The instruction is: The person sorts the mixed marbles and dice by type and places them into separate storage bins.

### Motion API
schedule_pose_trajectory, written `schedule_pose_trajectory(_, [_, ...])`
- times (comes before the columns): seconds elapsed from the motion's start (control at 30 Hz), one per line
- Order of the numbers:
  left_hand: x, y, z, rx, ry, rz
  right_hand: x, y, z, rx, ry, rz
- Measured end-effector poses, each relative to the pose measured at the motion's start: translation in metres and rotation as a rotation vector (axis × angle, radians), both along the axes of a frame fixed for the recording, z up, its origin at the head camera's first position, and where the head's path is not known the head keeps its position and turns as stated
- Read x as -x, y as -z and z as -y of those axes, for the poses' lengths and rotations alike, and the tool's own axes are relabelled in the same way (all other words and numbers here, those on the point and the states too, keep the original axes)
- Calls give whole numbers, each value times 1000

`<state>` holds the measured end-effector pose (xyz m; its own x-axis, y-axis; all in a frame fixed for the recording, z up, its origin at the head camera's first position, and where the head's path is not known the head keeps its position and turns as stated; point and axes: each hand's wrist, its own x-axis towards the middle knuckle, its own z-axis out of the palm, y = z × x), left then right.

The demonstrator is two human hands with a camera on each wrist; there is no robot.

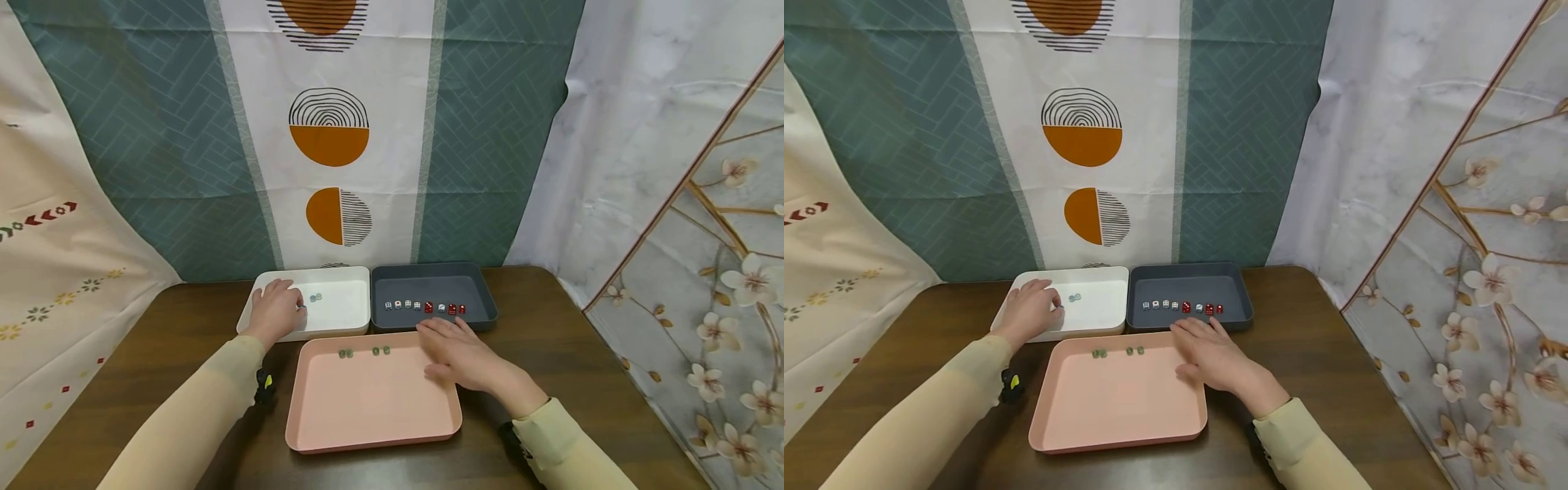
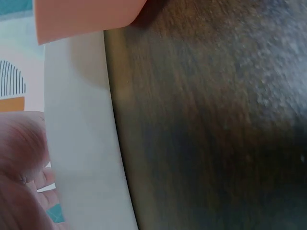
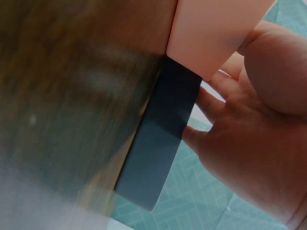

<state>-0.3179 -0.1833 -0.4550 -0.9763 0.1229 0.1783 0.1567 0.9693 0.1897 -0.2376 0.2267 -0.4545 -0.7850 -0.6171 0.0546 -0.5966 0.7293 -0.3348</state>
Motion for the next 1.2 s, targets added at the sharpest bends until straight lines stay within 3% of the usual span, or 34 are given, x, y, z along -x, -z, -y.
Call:
schedule_pose_trajectory(0.37, [7, 1, 1, -18, -34, 57, 0, 2, 2, -15, 10, 0])
schedule_pose_trajectory(1.2, [13, 7, 0, -25, -45, 56, 0, 0, 2, -4, 5, -1])
